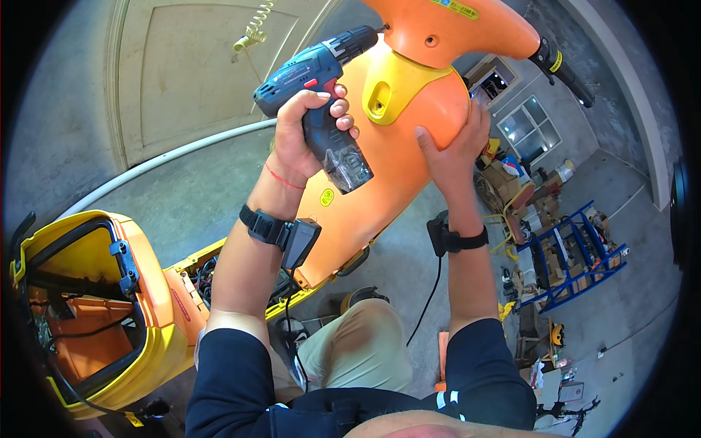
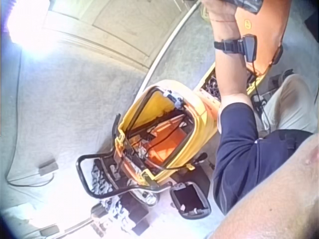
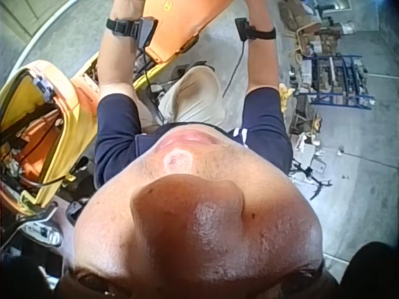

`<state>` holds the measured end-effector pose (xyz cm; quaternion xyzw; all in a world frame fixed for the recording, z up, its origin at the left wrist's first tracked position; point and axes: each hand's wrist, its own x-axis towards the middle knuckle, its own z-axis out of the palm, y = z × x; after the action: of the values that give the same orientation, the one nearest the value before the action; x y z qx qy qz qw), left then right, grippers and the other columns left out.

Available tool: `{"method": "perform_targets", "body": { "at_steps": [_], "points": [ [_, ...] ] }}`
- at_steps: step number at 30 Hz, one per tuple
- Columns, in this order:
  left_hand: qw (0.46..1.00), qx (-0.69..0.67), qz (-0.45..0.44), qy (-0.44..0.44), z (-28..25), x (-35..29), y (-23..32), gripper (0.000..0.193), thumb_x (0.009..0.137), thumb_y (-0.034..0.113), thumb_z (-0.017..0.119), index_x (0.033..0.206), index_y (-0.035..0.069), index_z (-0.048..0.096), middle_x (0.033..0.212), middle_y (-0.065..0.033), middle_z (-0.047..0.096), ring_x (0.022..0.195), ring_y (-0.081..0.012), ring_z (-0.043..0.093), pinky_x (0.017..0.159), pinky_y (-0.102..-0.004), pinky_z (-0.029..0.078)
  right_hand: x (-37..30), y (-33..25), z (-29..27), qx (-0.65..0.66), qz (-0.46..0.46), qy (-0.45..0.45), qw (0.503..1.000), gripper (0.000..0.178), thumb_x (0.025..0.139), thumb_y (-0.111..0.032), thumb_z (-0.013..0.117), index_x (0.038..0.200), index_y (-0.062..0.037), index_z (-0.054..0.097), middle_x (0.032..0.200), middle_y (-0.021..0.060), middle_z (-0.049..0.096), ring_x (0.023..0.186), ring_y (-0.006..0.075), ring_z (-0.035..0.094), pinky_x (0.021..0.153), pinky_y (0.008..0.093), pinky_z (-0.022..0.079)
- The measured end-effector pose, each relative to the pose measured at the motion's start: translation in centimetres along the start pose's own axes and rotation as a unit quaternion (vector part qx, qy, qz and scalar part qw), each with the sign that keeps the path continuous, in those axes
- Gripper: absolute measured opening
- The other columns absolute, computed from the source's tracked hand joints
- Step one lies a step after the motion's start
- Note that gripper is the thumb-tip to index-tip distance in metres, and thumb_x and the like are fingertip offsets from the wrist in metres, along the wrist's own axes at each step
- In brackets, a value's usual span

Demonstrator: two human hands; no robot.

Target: Use a manual screwdriver and a power drill to remove screws and detach the front panel from a yellow motorcycle.

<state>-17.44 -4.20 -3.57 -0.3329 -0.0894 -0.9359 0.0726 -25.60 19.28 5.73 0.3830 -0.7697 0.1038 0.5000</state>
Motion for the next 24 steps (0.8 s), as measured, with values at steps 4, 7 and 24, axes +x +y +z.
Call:
{"method": "perform_targets", "body": {
  "at_steps": [4, 7, 24],
  "points": [
    [1.0, 0.01, -0.001, 0.008, 0.4, -0.2, 0.1, 0.022, 0.085, 0.02, 0.057, 0.103, 0.008, 0.055, 0.078, -0.0013, 0.057, 0.072, -0.0174, 0.059, 0.076, -0.0384, 0.053, 1.4, -2.4, -1.9, -0.017, -0.099, 0.044, 0.994, 0.068, 0.084, -0.029, 0.075, 0.137, 0.0001, 0.045, 0.132, 0.02, 0.051, 0.121, 0.0343, 0.05, 0.106, 0.0435, 0.037],
    [1.0, 0.011, -0.003, 0.007, 0.7, -0.3, 0.2, 0.022, 0.085, 0.02, 0.056, 0.103, 0.008, 0.055, 0.077, -0.0014, 0.057, 0.071, -0.0174, 0.059, 0.076, -0.0384, 0.053, 2.3, -4.5, -1.5, 0.18, -0.011, -0.051, 0.982, 0.042, 0.091, -0.023, 0.069, 0.125, -0.0012, 0.057, 0.118, 0.0125, 0.062, 0.113, 0.0259, 0.057, 0.099, 0.0394, 0.043],
    [0.999, 0.021, -0.006, 0.03, 1.5, -0.2, 0.1, 0.02, 0.085, 0.019, 0.056, 0.1, 0.007, 0.054, 0.076, -0.0012, 0.057, 0.071, -0.0169, 0.06, 0.074, -0.0372, 0.054, 2.2, 0.0, -8.9, 0.389, 0.106, -0.418, 0.814, 0.028, 0.098, -0.017, 0.063, 0.12, 0.0002, 0.063, 0.115, 0.0071, 0.068, 0.106, 0.0148, 0.064, 0.095, 0.0288, 0.05]
  ]
}}
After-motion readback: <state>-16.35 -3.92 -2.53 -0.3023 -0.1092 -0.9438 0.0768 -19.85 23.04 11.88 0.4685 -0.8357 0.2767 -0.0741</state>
